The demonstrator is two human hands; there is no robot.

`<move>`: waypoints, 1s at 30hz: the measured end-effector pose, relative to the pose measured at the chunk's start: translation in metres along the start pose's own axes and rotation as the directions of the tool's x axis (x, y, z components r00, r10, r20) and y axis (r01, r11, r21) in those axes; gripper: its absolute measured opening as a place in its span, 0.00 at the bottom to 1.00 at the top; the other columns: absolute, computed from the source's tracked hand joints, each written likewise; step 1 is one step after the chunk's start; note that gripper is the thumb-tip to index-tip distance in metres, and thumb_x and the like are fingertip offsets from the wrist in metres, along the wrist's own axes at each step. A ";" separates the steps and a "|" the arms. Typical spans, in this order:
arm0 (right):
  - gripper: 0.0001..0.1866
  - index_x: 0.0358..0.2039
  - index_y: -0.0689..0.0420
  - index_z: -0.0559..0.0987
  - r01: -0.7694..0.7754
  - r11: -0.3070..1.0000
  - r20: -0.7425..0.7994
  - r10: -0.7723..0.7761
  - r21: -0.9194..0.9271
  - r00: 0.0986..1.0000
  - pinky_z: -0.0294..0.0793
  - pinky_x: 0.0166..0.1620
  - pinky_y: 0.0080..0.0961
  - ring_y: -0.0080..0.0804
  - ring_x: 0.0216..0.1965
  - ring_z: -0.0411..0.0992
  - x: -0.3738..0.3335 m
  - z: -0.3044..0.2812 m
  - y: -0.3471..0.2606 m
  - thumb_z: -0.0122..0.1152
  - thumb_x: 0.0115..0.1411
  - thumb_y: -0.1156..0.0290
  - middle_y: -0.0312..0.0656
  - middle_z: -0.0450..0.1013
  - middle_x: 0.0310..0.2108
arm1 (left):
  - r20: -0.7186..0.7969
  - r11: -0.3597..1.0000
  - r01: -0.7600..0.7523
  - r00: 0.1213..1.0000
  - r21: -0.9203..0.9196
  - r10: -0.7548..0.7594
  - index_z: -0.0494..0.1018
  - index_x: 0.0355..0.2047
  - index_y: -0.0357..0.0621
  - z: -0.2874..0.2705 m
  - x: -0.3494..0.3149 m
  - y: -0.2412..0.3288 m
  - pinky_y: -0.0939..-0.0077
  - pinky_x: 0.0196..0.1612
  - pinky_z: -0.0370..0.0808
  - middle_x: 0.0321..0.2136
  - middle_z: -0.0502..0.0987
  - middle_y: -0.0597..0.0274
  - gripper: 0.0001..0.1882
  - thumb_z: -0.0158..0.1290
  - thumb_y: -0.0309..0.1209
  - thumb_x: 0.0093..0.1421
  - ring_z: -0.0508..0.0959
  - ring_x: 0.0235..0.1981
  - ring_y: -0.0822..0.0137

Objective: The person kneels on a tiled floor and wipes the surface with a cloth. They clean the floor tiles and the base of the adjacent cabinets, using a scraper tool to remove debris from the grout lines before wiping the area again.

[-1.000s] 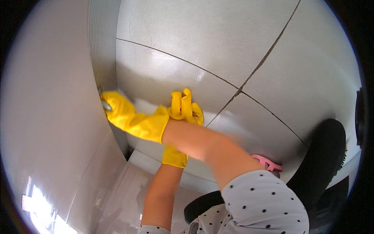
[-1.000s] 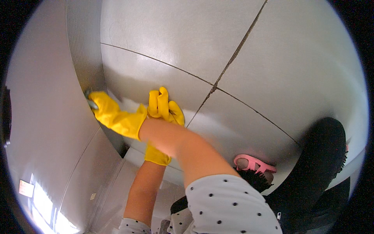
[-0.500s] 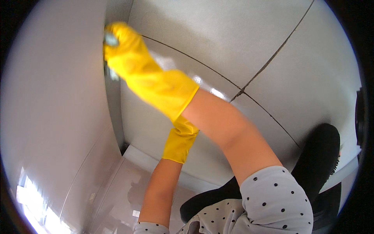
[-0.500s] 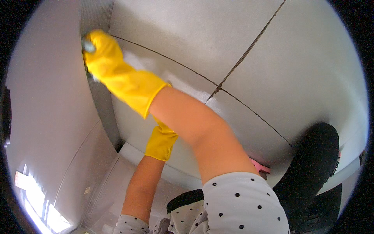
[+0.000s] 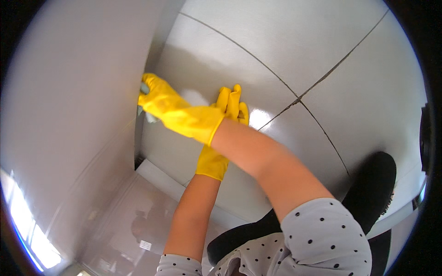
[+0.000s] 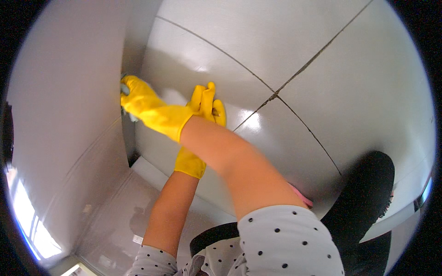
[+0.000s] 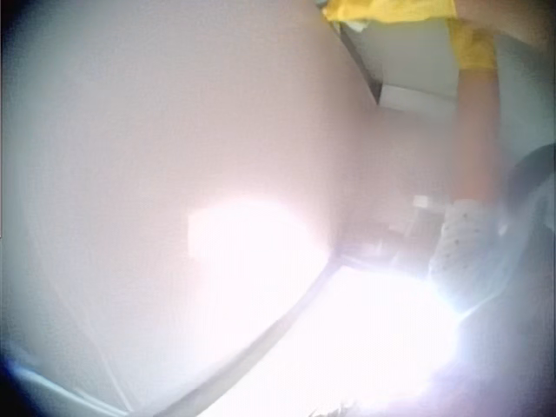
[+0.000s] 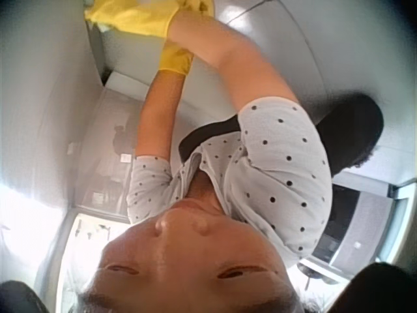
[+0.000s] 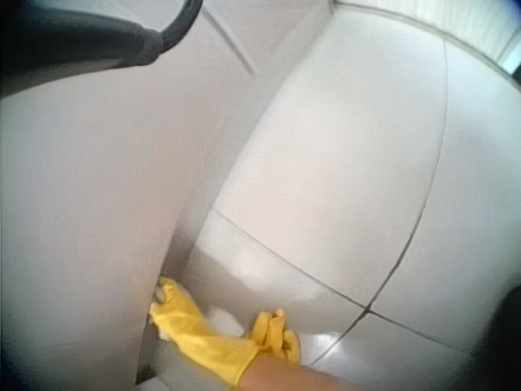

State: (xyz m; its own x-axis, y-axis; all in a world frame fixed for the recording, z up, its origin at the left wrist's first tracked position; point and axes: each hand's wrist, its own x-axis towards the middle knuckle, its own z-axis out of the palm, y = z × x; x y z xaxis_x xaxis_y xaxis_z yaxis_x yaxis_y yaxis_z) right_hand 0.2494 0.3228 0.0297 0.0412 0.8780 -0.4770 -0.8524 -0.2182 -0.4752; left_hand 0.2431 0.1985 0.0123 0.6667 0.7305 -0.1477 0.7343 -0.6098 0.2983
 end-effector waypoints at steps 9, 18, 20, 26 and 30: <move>0.17 0.52 0.58 0.76 0.057 0.991 -0.036 -0.062 -0.119 0.997 0.76 0.36 0.29 0.34 0.31 0.77 0.013 -0.006 -0.026 0.61 0.63 0.72 0.41 0.79 0.36 | -0.129 0.882 0.438 0.878 -0.175 -0.462 0.76 0.50 0.41 0.003 -0.095 -0.054 0.53 0.42 0.74 0.49 0.78 0.47 0.19 0.55 0.27 0.57 0.78 0.40 0.42; 0.20 0.53 0.56 0.77 -0.080 0.983 -0.084 0.066 -0.167 0.994 0.71 0.55 0.31 0.40 0.52 0.74 -0.022 0.086 0.137 0.63 0.60 0.71 0.45 0.78 0.50 | -0.338 0.926 0.343 0.862 -0.159 -0.377 0.77 0.47 0.42 0.026 -0.129 -0.070 0.53 0.36 0.72 0.43 0.78 0.46 0.18 0.55 0.30 0.56 0.77 0.35 0.42; 0.20 0.54 0.56 0.77 -0.121 0.976 -0.030 0.118 -0.179 0.993 0.71 0.55 0.32 0.41 0.52 0.74 -0.013 0.098 0.186 0.63 0.60 0.70 0.45 0.78 0.50 | -0.337 0.937 0.303 0.875 -0.176 -0.346 0.77 0.47 0.42 0.033 -0.126 -0.065 0.53 0.35 0.72 0.41 0.78 0.46 0.17 0.55 0.31 0.56 0.77 0.34 0.41; 0.18 0.51 0.56 0.78 -0.063 0.925 0.129 0.119 -0.374 0.984 0.74 0.48 0.32 0.39 0.45 0.76 0.010 0.085 0.196 0.64 0.61 0.68 0.43 0.80 0.45 | -0.346 0.945 0.299 0.880 -0.131 -0.326 0.77 0.45 0.42 0.032 -0.139 -0.082 0.53 0.32 0.71 0.38 0.78 0.45 0.17 0.55 0.32 0.55 0.76 0.31 0.41; 0.15 0.48 0.56 0.79 -0.009 0.931 0.044 0.027 -0.365 0.999 0.75 0.42 0.31 0.36 0.40 0.77 0.031 0.017 0.086 0.63 0.61 0.69 0.43 0.80 0.42 | -0.264 0.928 0.341 0.891 -0.149 -0.370 0.76 0.48 0.36 0.002 -0.117 -0.062 0.49 0.35 0.71 0.39 0.76 0.38 0.18 0.51 0.29 0.59 0.75 0.34 0.37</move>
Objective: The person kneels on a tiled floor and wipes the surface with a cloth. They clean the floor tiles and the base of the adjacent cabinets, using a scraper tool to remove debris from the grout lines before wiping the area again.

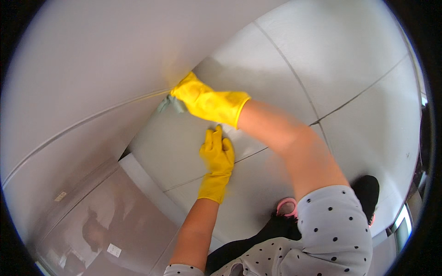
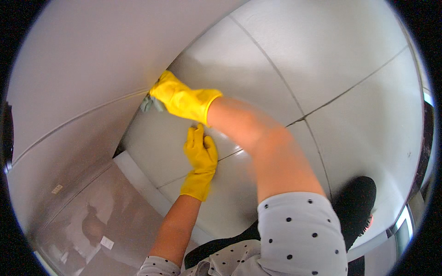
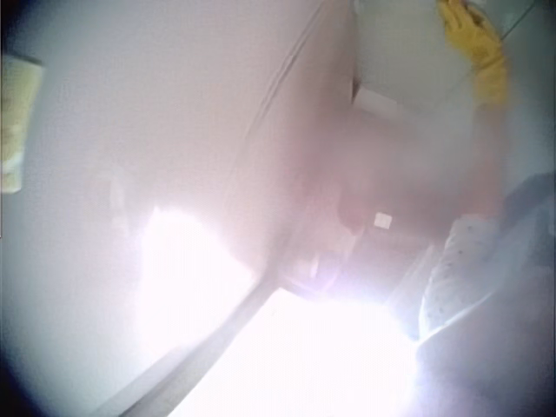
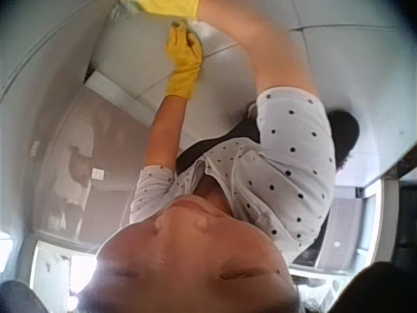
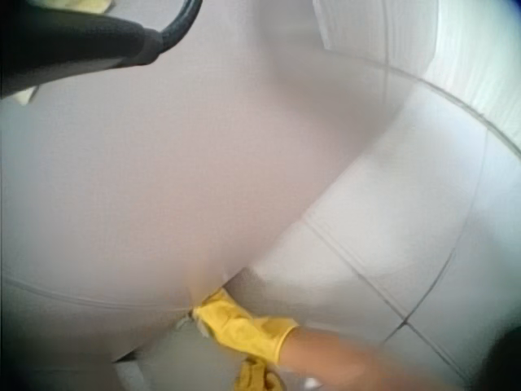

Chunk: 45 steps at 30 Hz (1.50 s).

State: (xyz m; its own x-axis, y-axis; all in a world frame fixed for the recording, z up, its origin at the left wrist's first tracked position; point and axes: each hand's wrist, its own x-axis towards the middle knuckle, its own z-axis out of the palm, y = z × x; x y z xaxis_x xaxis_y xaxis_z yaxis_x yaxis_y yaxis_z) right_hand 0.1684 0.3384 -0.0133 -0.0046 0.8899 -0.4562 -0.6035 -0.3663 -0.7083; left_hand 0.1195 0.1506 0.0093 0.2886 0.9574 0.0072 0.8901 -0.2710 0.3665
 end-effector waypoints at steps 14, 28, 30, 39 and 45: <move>0.21 0.56 0.53 0.74 0.261 0.552 0.057 -0.359 -0.792 0.932 0.78 0.48 0.40 0.45 0.46 0.78 -0.077 -0.166 -0.149 0.64 0.63 0.64 0.48 0.77 0.48 | -0.210 0.986 -0.123 0.967 0.109 0.143 0.76 0.47 0.35 0.002 0.006 0.007 0.54 0.28 0.69 0.32 0.72 0.46 0.18 0.52 0.23 0.55 0.72 0.24 0.45; 0.20 0.54 0.47 0.80 0.222 -0.297 0.365 -0.634 -0.929 0.682 0.67 0.62 0.41 0.43 0.57 0.71 0.000 -0.241 -0.161 0.55 0.64 0.57 0.39 0.75 0.57 | -0.165 0.995 -0.098 0.981 0.023 0.100 0.76 0.48 0.33 0.005 0.000 0.012 0.56 0.30 0.69 0.32 0.71 0.45 0.18 0.50 0.23 0.57 0.71 0.27 0.45; 0.18 0.52 0.47 0.81 0.049 -0.280 0.253 -0.762 -0.959 0.596 0.69 0.61 0.40 0.44 0.54 0.74 -0.014 -0.310 -0.199 0.54 0.65 0.58 0.42 0.78 0.52 | -0.160 0.996 -0.086 0.983 0.031 0.090 0.76 0.49 0.34 0.001 0.002 0.013 0.56 0.32 0.70 0.33 0.72 0.44 0.19 0.50 0.23 0.57 0.72 0.29 0.44; 0.21 0.59 0.53 0.75 -0.432 0.243 -0.445 -0.768 -0.868 0.461 0.74 0.55 0.32 0.41 0.53 0.74 -0.255 -0.527 -0.249 0.58 0.66 0.67 0.45 0.75 0.54 | -0.197 0.995 -0.055 0.978 0.080 0.070 0.76 0.54 0.38 0.013 -0.006 -0.007 0.53 0.47 0.76 0.52 0.76 0.35 0.22 0.52 0.25 0.58 0.78 0.43 0.38; 0.16 0.54 0.58 0.74 -0.056 0.896 -0.760 -0.338 -0.440 0.555 0.78 0.35 0.28 0.30 0.35 0.77 -0.312 -0.449 -0.306 0.61 0.67 0.70 0.43 0.78 0.40 | -0.125 0.999 -0.036 0.991 0.028 0.040 0.75 0.56 0.40 0.010 -0.009 -0.013 0.54 0.48 0.75 0.54 0.74 0.36 0.23 0.53 0.26 0.60 0.77 0.47 0.40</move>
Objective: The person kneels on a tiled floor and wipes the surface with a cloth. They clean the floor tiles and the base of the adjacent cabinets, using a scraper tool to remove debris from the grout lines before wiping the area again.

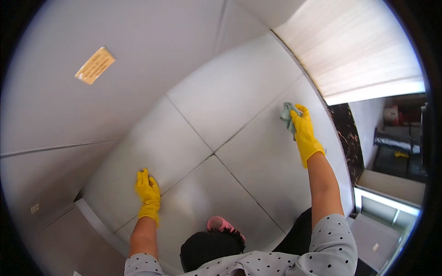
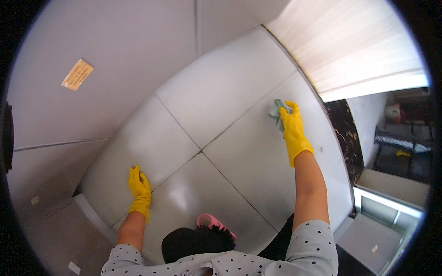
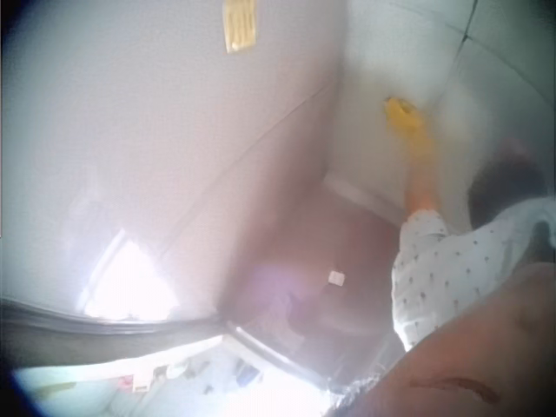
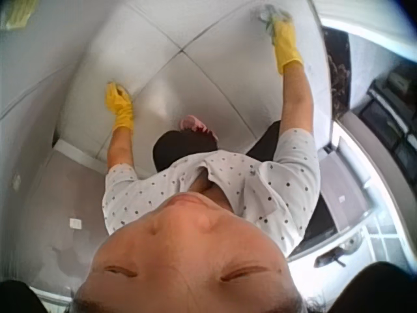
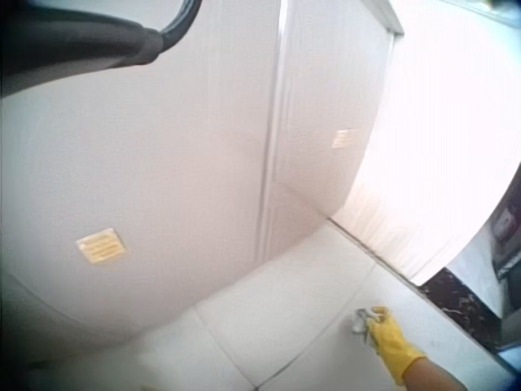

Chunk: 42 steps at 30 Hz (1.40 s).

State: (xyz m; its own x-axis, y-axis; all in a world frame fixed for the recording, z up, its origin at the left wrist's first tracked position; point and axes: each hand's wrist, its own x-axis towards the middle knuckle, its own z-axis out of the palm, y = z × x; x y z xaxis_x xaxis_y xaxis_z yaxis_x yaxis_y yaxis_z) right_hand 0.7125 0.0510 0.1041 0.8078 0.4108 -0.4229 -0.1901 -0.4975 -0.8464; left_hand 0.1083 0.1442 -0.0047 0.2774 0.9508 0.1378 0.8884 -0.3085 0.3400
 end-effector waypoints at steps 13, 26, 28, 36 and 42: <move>0.21 0.52 0.61 0.77 -0.109 0.952 0.190 0.168 -0.286 0.967 0.76 0.32 0.26 0.27 0.33 0.76 -0.053 -0.229 -0.062 0.66 0.63 0.64 0.41 0.78 0.39 | -0.016 0.988 0.152 0.988 -0.027 -0.153 0.73 0.57 0.39 0.025 -0.002 0.005 0.62 0.57 0.73 0.56 0.74 0.43 0.18 0.46 0.27 0.69 0.76 0.54 0.48; 0.23 0.53 0.60 0.77 -0.230 0.931 0.560 0.033 0.285 0.828 0.77 0.36 0.23 0.25 0.35 0.76 -0.048 -0.294 0.037 0.58 0.69 0.53 0.41 0.79 0.42 | 0.869 0.666 0.583 0.443 -0.466 0.220 0.75 0.54 0.51 -0.084 0.036 0.449 0.87 0.23 0.61 0.35 0.83 0.67 0.14 0.50 0.36 0.71 0.63 0.20 0.83; 0.25 0.54 0.60 0.76 -0.262 0.889 0.540 0.019 0.376 0.841 0.77 0.38 0.23 0.25 0.37 0.76 -0.062 -0.281 0.041 0.56 0.70 0.52 0.41 0.78 0.44 | 0.816 0.660 0.497 0.464 -0.563 0.346 0.73 0.57 0.49 -0.072 0.017 0.500 0.85 0.29 0.68 0.42 0.82 0.63 0.17 0.52 0.37 0.70 0.71 0.27 0.80; 0.29 0.60 0.59 0.72 -0.346 0.751 0.556 -0.033 0.562 0.831 0.76 0.46 0.23 0.24 0.45 0.74 -0.105 -0.245 0.045 0.48 0.73 0.46 0.39 0.76 0.49 | 0.732 0.817 0.301 0.651 -0.492 0.201 0.65 0.65 0.44 -0.048 -0.021 0.603 0.70 0.47 0.75 0.51 0.77 0.58 0.37 0.64 0.45 0.60 0.77 0.44 0.67; 0.27 0.60 0.60 0.71 -0.125 0.970 0.608 -0.029 0.209 0.794 0.75 0.49 0.22 0.26 0.48 0.75 -0.120 -0.244 0.034 0.46 0.74 0.51 0.40 0.75 0.51 | 0.838 0.743 0.497 0.524 -0.448 0.154 0.72 0.56 0.43 -0.061 -0.022 0.612 0.74 0.41 0.75 0.42 0.79 0.63 0.26 0.64 0.40 0.61 0.76 0.36 0.71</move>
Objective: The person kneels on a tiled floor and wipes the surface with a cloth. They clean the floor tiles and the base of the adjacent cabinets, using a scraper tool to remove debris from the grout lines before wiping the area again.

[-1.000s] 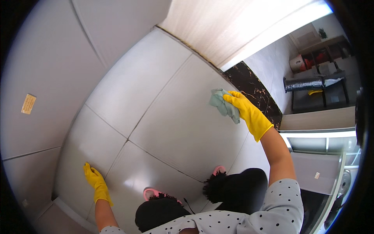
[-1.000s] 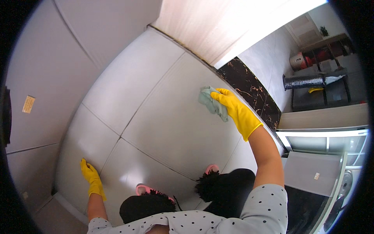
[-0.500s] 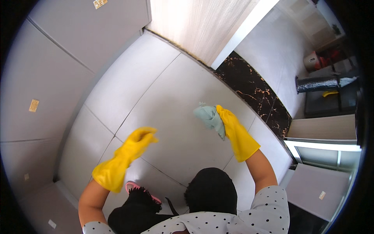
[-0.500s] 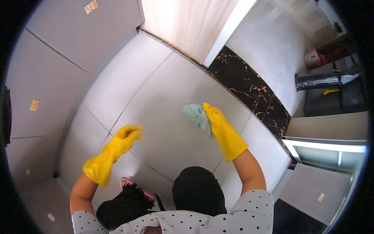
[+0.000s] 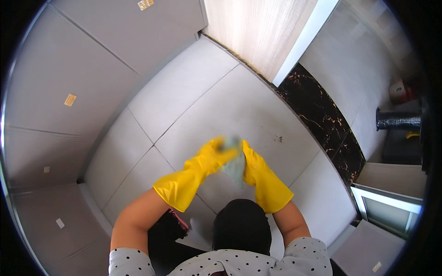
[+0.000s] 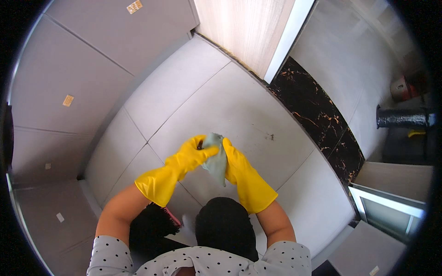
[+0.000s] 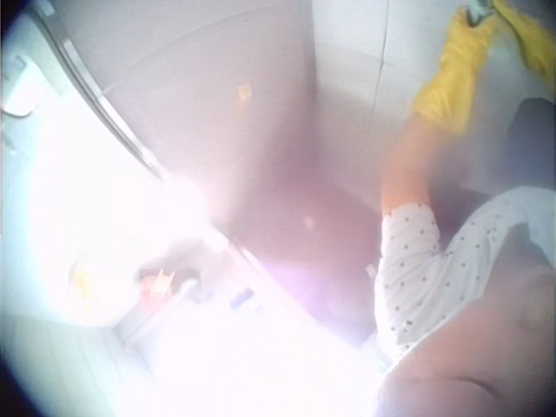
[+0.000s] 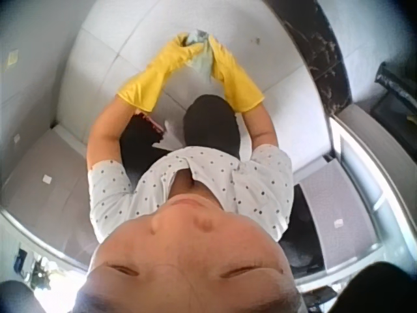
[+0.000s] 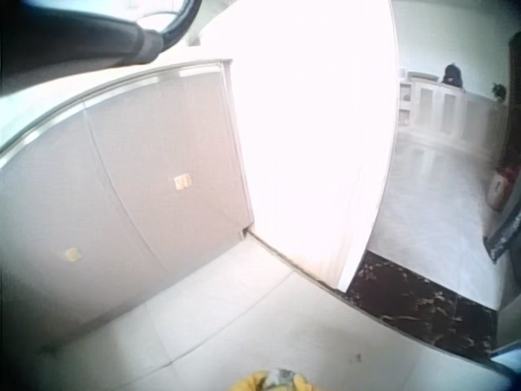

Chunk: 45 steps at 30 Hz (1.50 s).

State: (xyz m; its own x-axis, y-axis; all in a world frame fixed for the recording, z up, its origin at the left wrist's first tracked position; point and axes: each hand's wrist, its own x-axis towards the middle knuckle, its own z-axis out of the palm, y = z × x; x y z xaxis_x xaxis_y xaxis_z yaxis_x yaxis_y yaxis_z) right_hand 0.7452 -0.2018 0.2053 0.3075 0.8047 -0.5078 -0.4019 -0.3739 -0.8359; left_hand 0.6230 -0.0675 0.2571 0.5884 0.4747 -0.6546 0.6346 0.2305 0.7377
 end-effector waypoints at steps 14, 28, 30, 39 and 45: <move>0.42 0.71 0.50 0.61 0.241 0.956 0.546 -0.114 -0.167 0.830 0.59 0.67 0.29 0.37 0.64 0.65 -0.031 0.034 -0.061 0.69 0.60 0.60 0.46 0.65 0.63 | 0.234 0.885 0.322 0.939 -0.337 -0.253 0.70 0.51 0.42 -0.044 -0.077 -0.009 0.79 0.15 0.63 0.26 0.73 0.64 0.25 0.60 0.47 0.63 0.68 0.17 0.75; 0.31 0.64 0.63 0.69 -0.273 0.962 0.486 0.243 -0.010 0.839 0.72 0.58 0.29 0.32 0.53 0.73 0.022 0.140 -0.046 0.63 0.64 0.65 0.45 0.74 0.54 | 0.360 0.932 0.301 0.908 -0.204 -0.214 0.70 0.49 0.36 -0.185 -0.084 -0.072 0.79 0.17 0.58 0.15 0.67 0.66 0.29 0.51 0.54 0.68 0.62 0.13 0.75; 0.28 0.63 0.63 0.71 -0.276 0.961 0.538 0.248 -0.029 0.805 0.74 0.55 0.29 0.31 0.50 0.75 0.042 0.176 -0.052 0.62 0.64 0.67 0.44 0.75 0.51 | 0.306 0.933 0.248 0.938 -0.262 -0.164 0.71 0.47 0.39 -0.216 -0.098 -0.093 0.77 0.17 0.56 0.14 0.65 0.65 0.27 0.48 0.54 0.70 0.61 0.13 0.74; 0.16 0.49 0.62 0.76 -0.300 0.946 0.544 0.189 0.123 0.818 0.75 0.43 0.27 0.27 0.40 0.74 0.176 0.313 0.022 0.60 0.64 0.68 0.40 0.76 0.41 | 0.040 0.911 0.187 0.982 -0.366 -0.185 0.72 0.55 0.42 -0.342 -0.085 -0.176 0.77 0.16 0.64 0.15 0.69 0.62 0.28 0.42 0.54 0.72 0.64 0.12 0.72; 0.08 0.42 0.54 0.78 -0.226 0.822 0.292 0.077 0.523 0.953 0.69 0.28 0.24 0.24 0.26 0.70 0.264 0.417 0.071 0.58 0.67 0.66 0.34 0.74 0.28 | -0.348 0.996 0.057 0.935 -0.066 -0.077 0.72 0.58 0.44 -0.394 -0.053 -0.307 0.77 0.30 0.73 0.27 0.77 0.62 0.27 0.55 0.48 0.65 0.72 0.23 0.71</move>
State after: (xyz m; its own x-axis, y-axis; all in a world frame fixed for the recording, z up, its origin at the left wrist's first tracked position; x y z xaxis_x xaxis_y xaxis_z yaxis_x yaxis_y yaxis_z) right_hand 0.4384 0.1767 0.0990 0.0103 0.8730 -0.4876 -0.8508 -0.2485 -0.4631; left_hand 0.2002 0.1711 0.1305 0.3272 0.7212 -0.6107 0.6330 0.3125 0.7082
